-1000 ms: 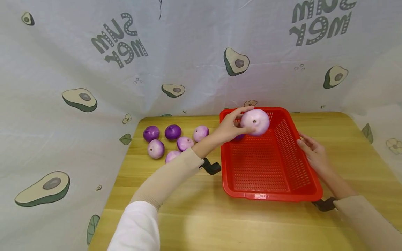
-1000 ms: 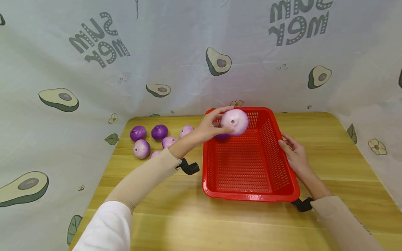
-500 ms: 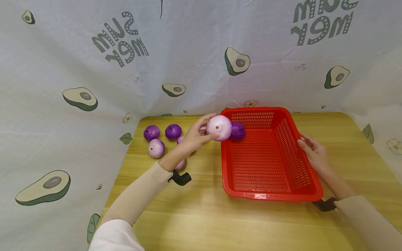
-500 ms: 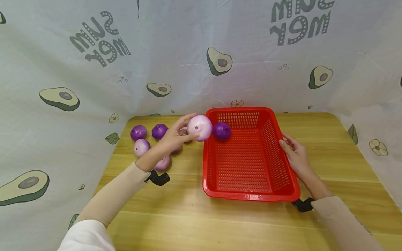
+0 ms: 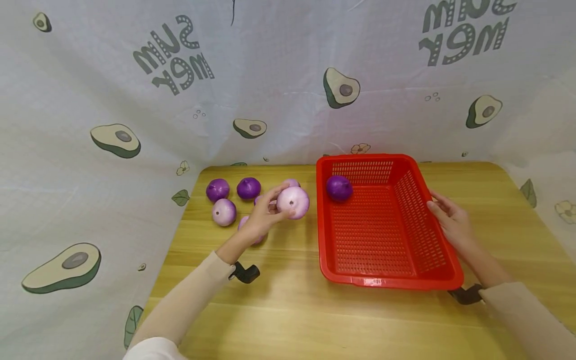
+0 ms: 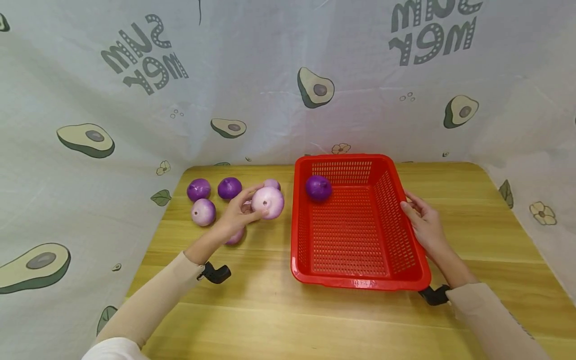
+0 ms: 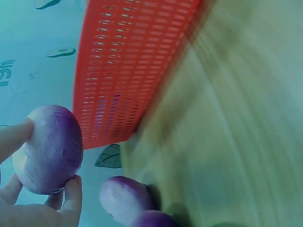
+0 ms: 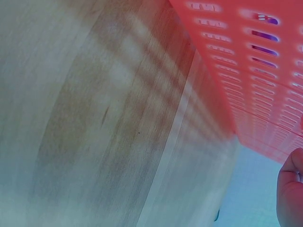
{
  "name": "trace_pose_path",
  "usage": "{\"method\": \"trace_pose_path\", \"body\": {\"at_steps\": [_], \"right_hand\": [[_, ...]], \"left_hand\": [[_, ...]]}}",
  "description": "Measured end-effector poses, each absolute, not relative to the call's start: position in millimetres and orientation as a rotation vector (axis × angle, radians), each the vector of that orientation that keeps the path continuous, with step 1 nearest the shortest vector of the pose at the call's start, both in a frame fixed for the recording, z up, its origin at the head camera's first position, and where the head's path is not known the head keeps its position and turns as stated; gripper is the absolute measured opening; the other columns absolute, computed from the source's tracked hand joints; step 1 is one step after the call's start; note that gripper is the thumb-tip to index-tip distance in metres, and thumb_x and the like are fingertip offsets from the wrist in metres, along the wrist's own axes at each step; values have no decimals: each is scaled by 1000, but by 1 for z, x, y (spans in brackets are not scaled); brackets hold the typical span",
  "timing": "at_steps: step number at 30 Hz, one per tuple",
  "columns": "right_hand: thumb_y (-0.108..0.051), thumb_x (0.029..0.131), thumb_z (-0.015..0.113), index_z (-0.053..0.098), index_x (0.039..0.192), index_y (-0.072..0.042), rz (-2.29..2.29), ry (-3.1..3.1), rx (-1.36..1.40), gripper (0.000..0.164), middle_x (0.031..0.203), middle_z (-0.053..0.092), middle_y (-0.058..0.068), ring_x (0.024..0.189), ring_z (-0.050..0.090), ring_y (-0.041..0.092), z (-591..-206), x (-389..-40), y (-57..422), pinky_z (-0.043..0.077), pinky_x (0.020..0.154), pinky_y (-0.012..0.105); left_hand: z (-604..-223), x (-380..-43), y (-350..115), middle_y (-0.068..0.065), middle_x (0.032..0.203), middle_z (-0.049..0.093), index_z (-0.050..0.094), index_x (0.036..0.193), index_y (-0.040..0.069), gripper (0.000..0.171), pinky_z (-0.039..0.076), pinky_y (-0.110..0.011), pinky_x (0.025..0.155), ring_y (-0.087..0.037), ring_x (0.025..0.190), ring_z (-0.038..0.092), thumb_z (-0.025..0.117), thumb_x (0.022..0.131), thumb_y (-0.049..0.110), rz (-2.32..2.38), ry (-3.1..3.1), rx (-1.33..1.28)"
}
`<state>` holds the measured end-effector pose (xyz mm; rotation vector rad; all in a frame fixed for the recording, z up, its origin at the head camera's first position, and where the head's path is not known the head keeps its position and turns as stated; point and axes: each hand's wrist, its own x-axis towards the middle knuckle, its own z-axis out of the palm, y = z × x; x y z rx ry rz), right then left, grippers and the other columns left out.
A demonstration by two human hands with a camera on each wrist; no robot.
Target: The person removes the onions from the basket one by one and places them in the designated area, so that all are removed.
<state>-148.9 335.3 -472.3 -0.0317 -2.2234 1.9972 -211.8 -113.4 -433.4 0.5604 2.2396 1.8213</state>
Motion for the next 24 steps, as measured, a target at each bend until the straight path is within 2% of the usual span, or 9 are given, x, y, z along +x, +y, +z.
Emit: {"method": "trace_pose_path", "body": {"at_steps": [6,11,17,19,24], "right_hand": [[-14,104,53,33,153,0,1934,-2275,-43,55,97,62,-13,77,64,-1,-472,-149,335,55,60,17],[-14,104,53,35,152,0,1876,-2302,-38,54,96,63,-15,76,64,-2,-472,-149,335,55,59,16],[-15,104,52,32,153,2,1885,-2311,-39,55,97,62,-14,76,64,-1,-472,-149,336,55,59,17],[-15,105,52,32,153,2,1886,-2316,-45,56,97,62,-14,76,64,-1,-471,-149,336,55,59,17],[-16,105,52,31,153,2,1872,-2329,-53,56,97,62,-15,76,64,-1,-471,-148,335,55,59,17]], "left_hand": [[-455,-207,-117,-26,138,46,42,147,-1,66,52,-37,94,-37,113,58,69,88,-8,1810,2269,584],[-468,-202,-118,-24,138,49,44,144,-4,63,51,-30,85,-29,106,57,72,87,-7,1761,2333,596],[-479,-199,-119,-19,140,51,46,144,-2,64,48,-26,75,-25,99,54,75,86,-3,1699,2409,591],[-484,-200,-119,-20,140,52,46,143,-3,65,49,-31,77,-27,101,54,75,85,-4,1697,2424,601],[-479,-195,-117,-28,139,51,46,141,-8,63,50,-54,87,-37,111,53,73,84,-11,1697,2430,618]]}}
